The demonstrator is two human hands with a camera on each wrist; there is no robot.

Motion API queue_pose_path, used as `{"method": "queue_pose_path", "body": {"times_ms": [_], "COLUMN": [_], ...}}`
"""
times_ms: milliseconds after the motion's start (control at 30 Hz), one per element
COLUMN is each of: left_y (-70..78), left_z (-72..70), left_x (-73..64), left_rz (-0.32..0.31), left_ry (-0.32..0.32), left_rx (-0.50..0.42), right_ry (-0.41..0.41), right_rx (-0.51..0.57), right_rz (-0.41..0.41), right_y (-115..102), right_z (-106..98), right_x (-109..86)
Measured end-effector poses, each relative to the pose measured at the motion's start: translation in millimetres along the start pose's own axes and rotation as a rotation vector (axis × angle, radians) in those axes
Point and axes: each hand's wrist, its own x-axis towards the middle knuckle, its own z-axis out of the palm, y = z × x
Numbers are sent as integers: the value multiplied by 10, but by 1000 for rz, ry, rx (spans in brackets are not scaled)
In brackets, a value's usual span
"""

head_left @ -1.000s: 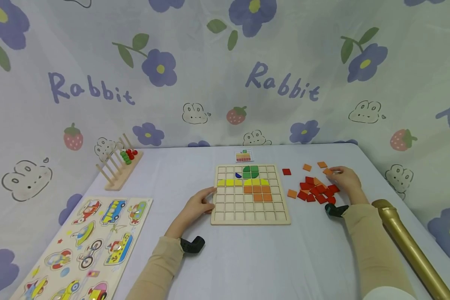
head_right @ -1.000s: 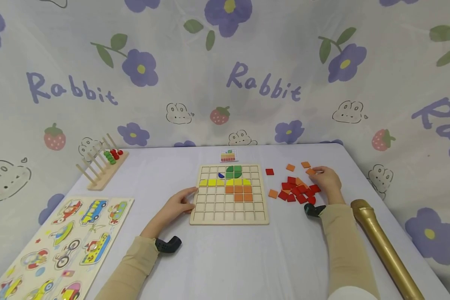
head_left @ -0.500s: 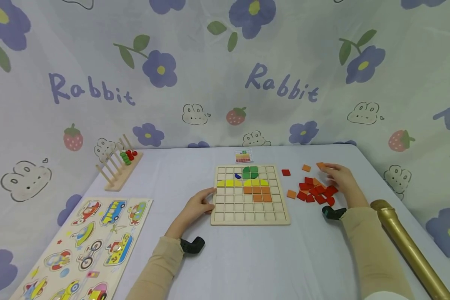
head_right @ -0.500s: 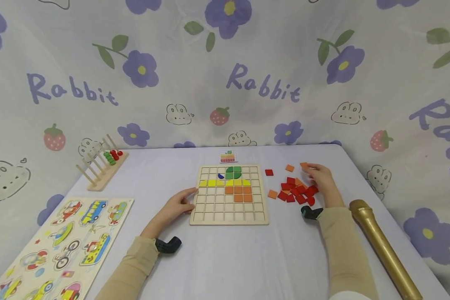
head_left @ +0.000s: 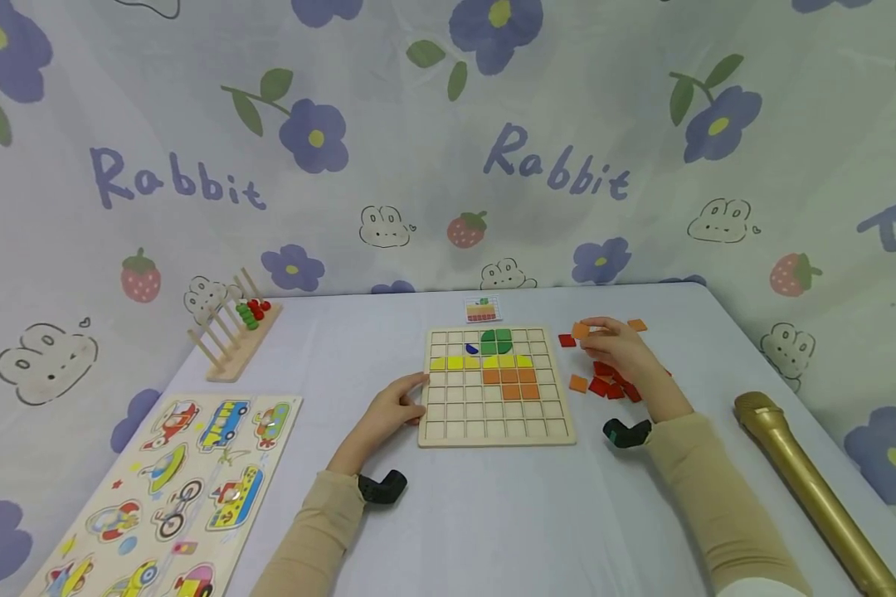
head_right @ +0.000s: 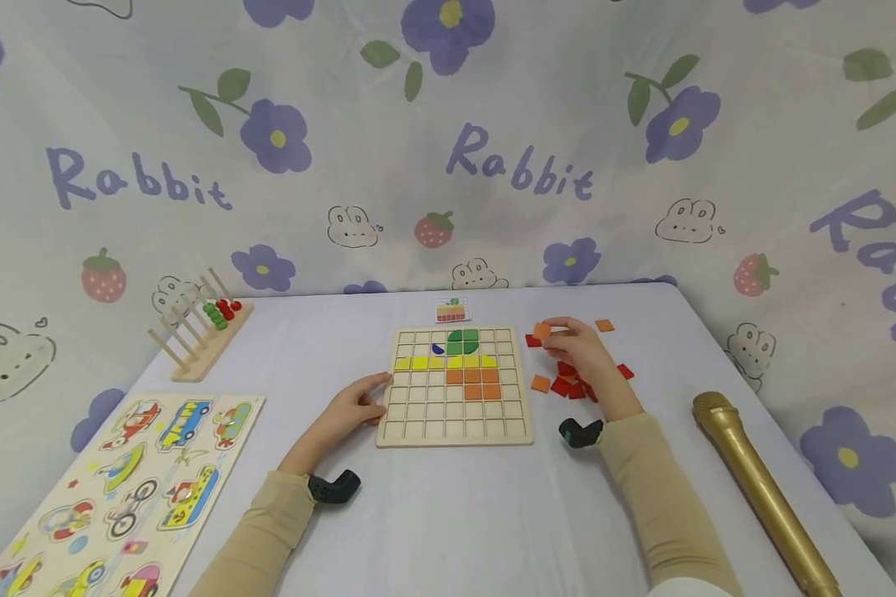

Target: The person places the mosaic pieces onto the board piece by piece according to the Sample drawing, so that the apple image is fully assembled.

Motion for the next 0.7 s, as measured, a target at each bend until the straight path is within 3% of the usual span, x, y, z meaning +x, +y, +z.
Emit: {"method": "queue_pose_path", "body": {"times_ms": [167,400,533,700], "left_y": [1,6,9,10], "left_z": [-2,-5,-4,-4], "left_x": [-6,-6,-9,-13], "left_rz": [8,8,14,15], "left_ry": [-1,-1,-8,-10], "left_rx": [7,7,2,-3], "right_ry": [-73,-164,-182,-185], "right_rx": [75,46,-27,-225], "right_rz": [15,-11,12,26], "right_y": [44,74,79,118], "right_z": [264,572,742,931], "right_x": [31,66,38,14]}}
